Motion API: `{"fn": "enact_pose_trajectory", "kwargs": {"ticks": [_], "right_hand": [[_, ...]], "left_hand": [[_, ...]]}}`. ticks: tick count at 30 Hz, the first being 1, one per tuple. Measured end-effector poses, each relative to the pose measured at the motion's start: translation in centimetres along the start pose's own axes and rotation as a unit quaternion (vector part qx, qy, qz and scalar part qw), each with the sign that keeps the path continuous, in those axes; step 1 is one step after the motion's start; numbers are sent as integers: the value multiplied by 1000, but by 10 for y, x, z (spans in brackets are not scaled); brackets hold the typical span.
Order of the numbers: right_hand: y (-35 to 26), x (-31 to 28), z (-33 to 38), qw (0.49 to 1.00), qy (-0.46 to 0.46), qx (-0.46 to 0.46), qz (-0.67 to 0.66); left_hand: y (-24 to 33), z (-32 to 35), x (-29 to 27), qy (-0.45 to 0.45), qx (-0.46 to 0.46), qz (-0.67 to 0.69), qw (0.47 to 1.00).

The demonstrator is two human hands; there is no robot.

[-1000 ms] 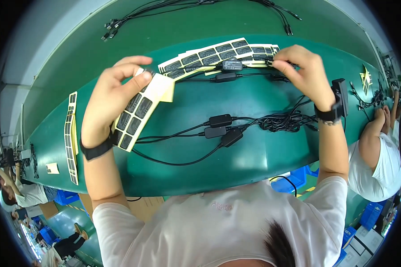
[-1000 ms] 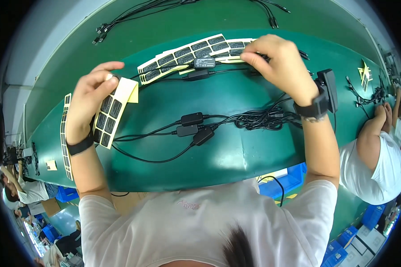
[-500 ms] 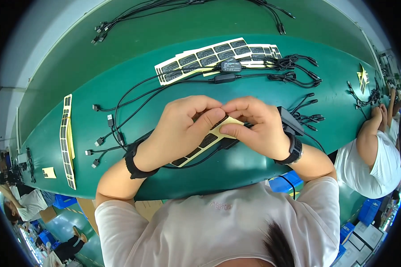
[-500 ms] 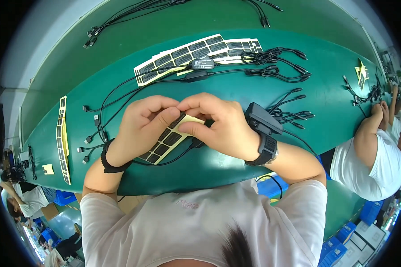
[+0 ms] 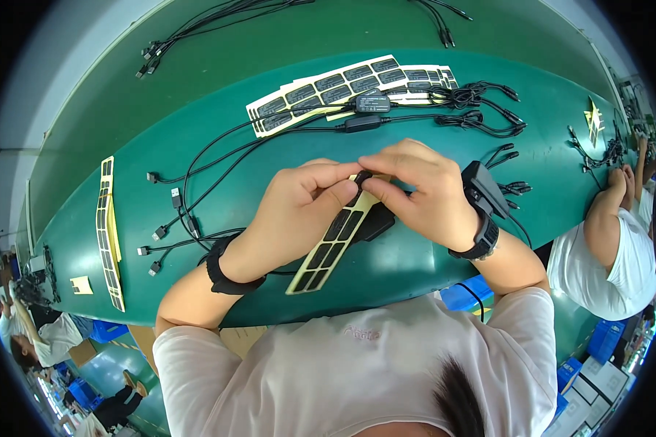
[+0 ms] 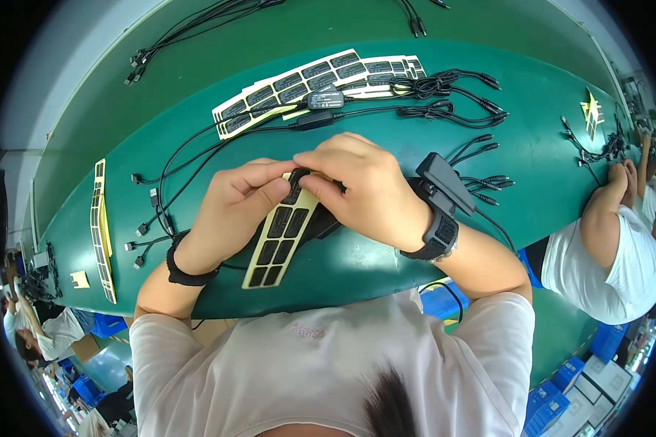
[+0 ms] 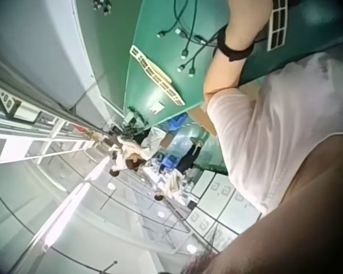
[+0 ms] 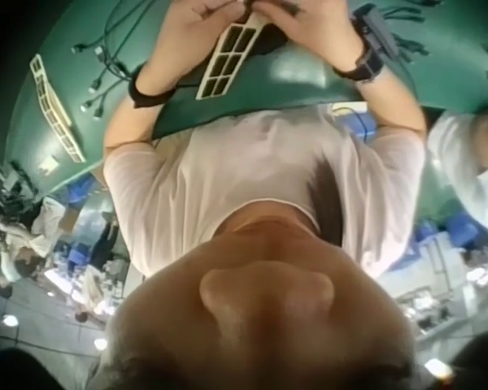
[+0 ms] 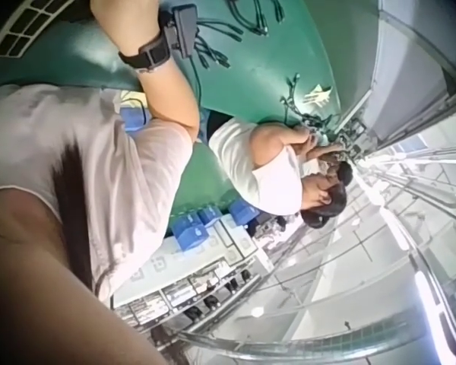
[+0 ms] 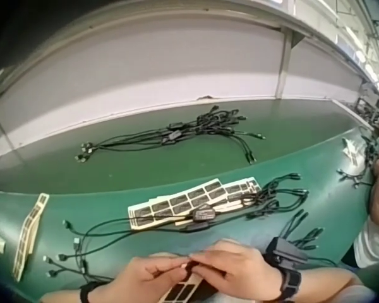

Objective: Applying adhesive labels to electronic cable modules at a workbench.

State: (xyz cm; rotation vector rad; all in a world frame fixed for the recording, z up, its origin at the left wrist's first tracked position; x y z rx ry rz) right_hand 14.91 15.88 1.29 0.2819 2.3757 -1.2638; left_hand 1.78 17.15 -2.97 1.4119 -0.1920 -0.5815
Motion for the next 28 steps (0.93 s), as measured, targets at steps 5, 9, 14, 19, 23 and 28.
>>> {"fn": "enact_pose_trajectory", "kwargs": {"ticks": [5, 9, 14, 19, 23, 28], "right_hand": [[-10, 2, 4, 995, -2, -82, 48], [-24, 5, 10, 986, -18, -147, 81], [-60, -3, 10, 967, -67, -245, 35], [-38, -77, -16, 998, -3, -61, -31], [13, -29, -8, 987, -142, 69, -34], [20, 26, 20, 936, -305, 170, 42]], "left_hand": [[-2, 2, 3, -4, -64, 72, 995], [-14, 4, 6, -50, -122, 174, 976], [-16, 1, -14, 41, -89, 215, 972], [72, 25, -116, 242, 129, 244, 930], [93, 60, -131, 61, 126, 138, 980], [60, 45, -65, -44, 141, -270, 952]]}}
Point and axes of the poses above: each hand's wrist, its own z-axis away from the middle knuckle, its own x-axis out of the palm, y = z × x, the point moved 8 cm from there along -z, towards the middle knuckle, and after that the axes turned 6 degrees about -z, right-handed, at the moved point
